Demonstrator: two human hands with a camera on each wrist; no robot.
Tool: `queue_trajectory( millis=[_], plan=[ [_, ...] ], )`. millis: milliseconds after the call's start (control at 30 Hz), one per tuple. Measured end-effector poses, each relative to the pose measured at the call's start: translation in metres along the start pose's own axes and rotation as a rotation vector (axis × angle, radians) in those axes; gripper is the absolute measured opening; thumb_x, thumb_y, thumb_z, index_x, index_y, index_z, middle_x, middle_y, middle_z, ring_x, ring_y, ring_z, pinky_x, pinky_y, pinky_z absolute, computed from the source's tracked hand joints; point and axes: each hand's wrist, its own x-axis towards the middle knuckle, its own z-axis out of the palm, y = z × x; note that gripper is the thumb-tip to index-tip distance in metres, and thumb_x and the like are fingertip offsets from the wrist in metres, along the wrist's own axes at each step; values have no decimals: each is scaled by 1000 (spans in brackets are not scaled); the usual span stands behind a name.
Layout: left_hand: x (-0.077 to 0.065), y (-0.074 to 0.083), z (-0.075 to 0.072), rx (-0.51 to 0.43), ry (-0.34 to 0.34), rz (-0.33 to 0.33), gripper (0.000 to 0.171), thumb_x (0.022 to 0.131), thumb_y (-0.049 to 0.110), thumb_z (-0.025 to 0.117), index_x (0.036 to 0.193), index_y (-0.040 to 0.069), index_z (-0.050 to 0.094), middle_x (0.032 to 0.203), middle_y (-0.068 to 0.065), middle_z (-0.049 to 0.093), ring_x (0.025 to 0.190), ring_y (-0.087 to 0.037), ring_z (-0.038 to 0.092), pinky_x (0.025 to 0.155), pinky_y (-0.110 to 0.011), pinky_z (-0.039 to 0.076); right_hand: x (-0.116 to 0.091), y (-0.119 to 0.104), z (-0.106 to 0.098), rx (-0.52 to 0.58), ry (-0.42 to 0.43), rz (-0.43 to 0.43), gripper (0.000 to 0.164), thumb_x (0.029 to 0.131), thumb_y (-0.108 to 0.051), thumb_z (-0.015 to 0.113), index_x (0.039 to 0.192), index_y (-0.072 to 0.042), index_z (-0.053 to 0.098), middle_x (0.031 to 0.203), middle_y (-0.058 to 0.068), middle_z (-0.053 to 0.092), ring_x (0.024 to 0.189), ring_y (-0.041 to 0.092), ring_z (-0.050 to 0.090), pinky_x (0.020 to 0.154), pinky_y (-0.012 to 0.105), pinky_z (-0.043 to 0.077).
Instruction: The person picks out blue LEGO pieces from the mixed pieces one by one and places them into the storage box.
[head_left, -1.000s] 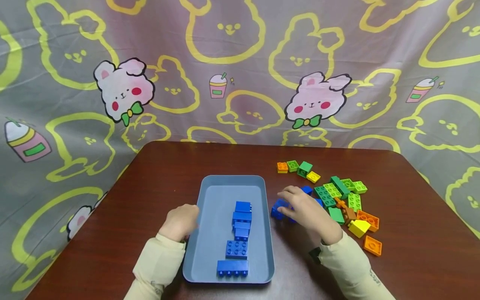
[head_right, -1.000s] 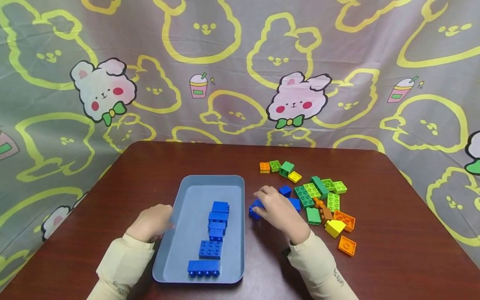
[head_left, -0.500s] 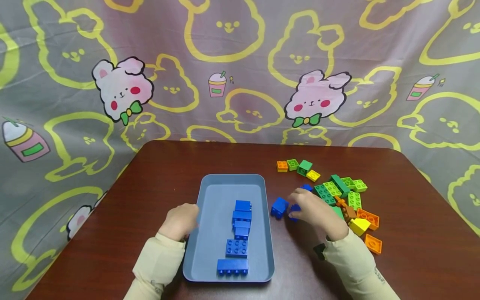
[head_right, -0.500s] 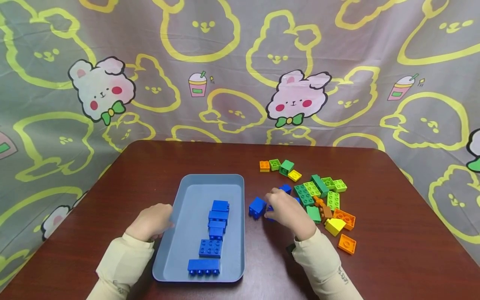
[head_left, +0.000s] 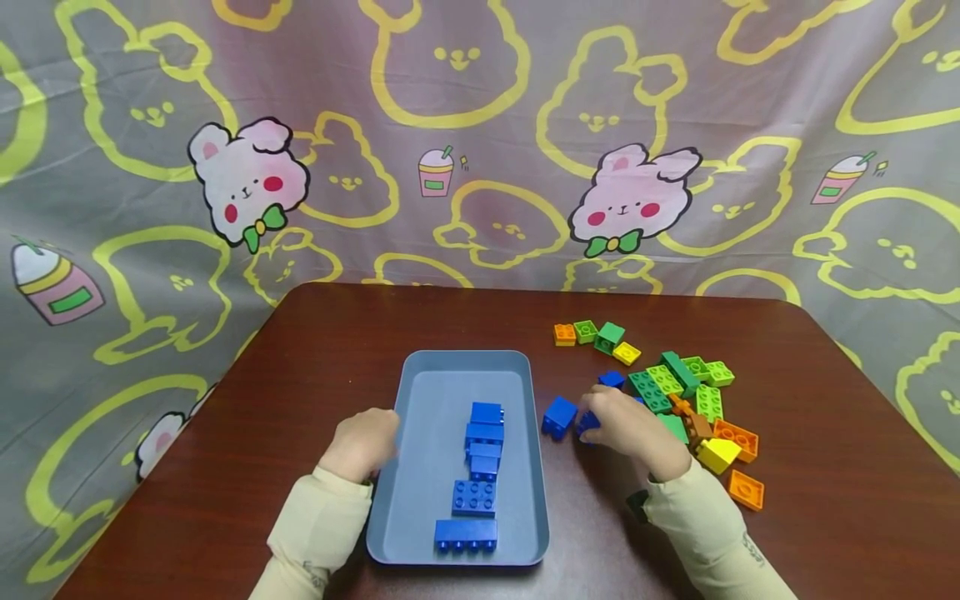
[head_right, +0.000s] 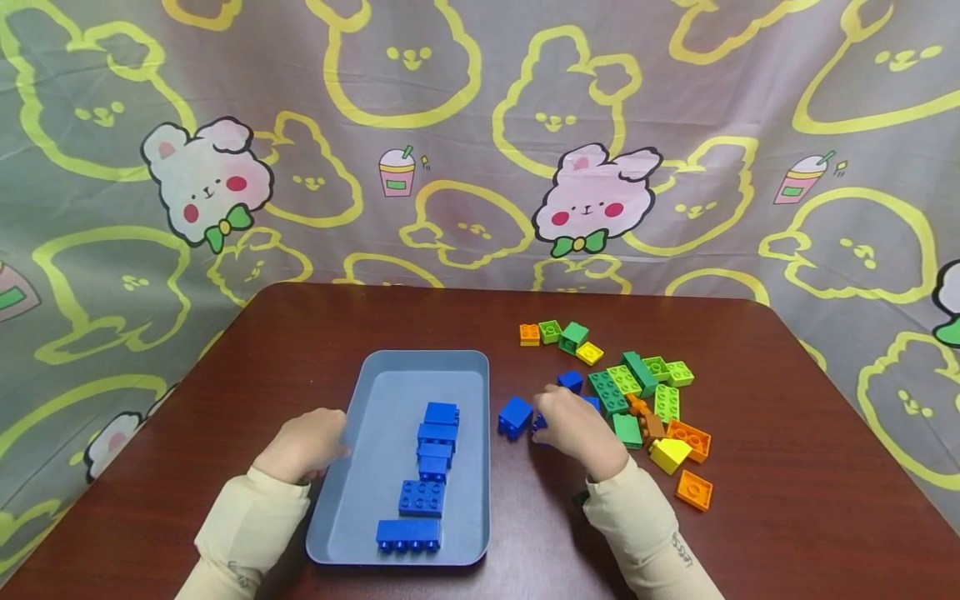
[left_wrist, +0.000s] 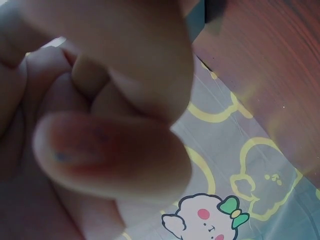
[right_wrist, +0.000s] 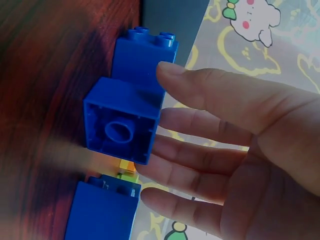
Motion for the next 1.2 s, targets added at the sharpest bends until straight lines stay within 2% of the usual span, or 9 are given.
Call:
queue_trajectory(
  millis=[733, 1200],
  plan=[
    [-2, -2, 1, -8, 6, -5, 34, 84, 2, 56, 52, 9, 48, 47, -8, 58, 37, -14, 51, 40, -26, 39, 2, 2, 4, -2, 22, -17, 13, 70, 2, 75, 81, 2, 69, 81, 16, 68, 72, 25, 64, 62, 36, 59],
    [-2, -1, -1, 1, 6, -1, 32, 83, 2, 59, 54, 9, 49, 49, -8, 58, 38, -15, 52, 41, -27, 40, 0, 8, -1, -46, 116, -70, 16, 68, 4, 76, 82, 4, 68, 80, 16, 69, 74, 25, 61, 63, 38, 58]
  ],
)
